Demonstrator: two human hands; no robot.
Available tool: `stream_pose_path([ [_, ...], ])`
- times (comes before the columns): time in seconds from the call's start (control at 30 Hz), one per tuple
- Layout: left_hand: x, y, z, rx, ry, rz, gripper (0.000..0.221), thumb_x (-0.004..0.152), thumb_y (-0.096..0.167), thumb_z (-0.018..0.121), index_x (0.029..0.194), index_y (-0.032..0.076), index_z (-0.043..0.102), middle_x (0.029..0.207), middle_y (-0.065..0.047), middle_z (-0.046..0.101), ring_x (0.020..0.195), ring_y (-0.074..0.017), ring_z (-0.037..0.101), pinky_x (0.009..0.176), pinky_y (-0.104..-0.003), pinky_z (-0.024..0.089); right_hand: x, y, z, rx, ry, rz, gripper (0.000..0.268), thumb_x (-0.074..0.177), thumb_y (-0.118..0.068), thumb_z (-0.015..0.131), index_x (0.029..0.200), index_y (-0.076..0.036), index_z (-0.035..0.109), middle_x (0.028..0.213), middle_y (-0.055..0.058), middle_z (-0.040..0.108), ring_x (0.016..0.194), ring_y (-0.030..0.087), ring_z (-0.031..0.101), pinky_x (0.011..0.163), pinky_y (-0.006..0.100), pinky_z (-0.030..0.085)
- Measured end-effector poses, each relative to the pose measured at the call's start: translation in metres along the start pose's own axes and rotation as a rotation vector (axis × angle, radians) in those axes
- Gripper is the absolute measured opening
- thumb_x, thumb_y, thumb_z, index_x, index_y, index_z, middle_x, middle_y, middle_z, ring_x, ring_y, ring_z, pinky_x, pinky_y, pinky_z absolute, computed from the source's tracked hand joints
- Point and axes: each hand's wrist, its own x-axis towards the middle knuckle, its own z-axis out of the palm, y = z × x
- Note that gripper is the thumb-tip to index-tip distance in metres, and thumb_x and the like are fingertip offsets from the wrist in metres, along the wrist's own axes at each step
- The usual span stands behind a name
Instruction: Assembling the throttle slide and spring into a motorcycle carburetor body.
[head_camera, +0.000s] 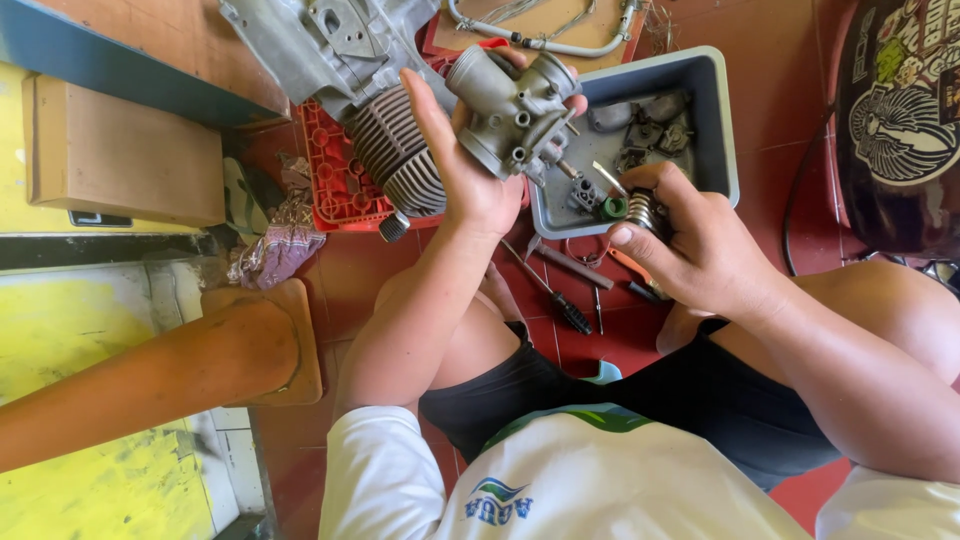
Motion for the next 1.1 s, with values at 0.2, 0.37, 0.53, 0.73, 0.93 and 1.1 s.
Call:
stream_pose_path([
  [0.2,-0.004,-0.003,0.004,-0.048,-0.035,-0.101,0.082,0.095,0.077,0.031,0.108,0.006,0.069,0.105,-0.029,0.071,0.094,-0.0415,0.071,0.091,-0.048,0.057,-0.001,-0.002,0.000,0.003,0.033,-0.093,0.045,0.097,-0.038,0.064,0.129,-0.008,0.052,0.066,0.002,0.049,0.054,0.020,0.040,0.055,0.032,0.037],
  [0.37,-0.005,-0.006,-0.011,-0.098,-0.085,-0.184,0.088,0.092,0.083,0.030,0.117,0.008,0.067,0.113,-0.025,0.072,0.104,-0.0397,0.072,0.074,-0.045,0.058,0.000,-0.005,-0.001,0.045,0.028,-0.107,0.046,0.097,-0.041,0.061,0.127,-0.007,0.052,0.071,0.002,0.051,0.057,0.018,0.041,0.056,0.031,0.038],
  [0.53,-0.005,-0.006,-0.013,-0.126,-0.127,-0.152,0.091,0.092,0.086,0.033,0.123,0.007,0.065,0.119,-0.029,0.070,0.106,-0.0393,0.072,0.071,-0.042,0.060,-0.001,-0.004,-0.002,0.121,0.002,-0.153,0.043,0.099,-0.038,0.058,0.125,-0.005,0.051,0.067,0.000,0.046,0.058,0.015,0.037,0.055,0.029,0.034],
  [0.73,0.002,-0.006,-0.002,-0.110,-0.012,0.091,0.079,0.100,0.074,0.035,0.115,0.004,0.068,0.109,-0.020,0.072,0.111,-0.0373,0.068,0.096,-0.057,0.056,0.000,-0.005,0.000,0.089,-0.018,-0.158,0.047,0.098,-0.039,0.058,0.130,-0.005,0.054,0.087,0.004,0.058,0.069,0.018,0.047,0.067,0.030,0.042],
  [0.93,0.001,-0.008,-0.005,-0.129,0.064,0.128,0.076,0.100,0.073,0.042,0.113,0.004,0.069,0.108,-0.015,0.072,0.104,-0.0351,0.070,0.094,-0.058,0.058,0.001,-0.009,-0.001,0.087,-0.018,-0.132,0.048,0.097,-0.043,0.056,0.128,-0.007,0.054,0.068,0.001,0.053,0.059,0.015,0.043,0.057,0.029,0.038],
  [1.1,0.001,-0.007,-0.001,-0.076,0.124,0.089,0.079,0.097,0.075,0.041,0.109,0.003,0.071,0.103,-0.019,0.075,0.095,-0.0405,0.072,0.090,-0.055,0.059,0.003,-0.007,0.001,0.067,-0.010,-0.099,0.052,0.095,-0.047,0.057,0.128,-0.007,0.053,0.065,0.001,0.046,0.058,0.016,0.038,0.056,0.030,0.035],
])
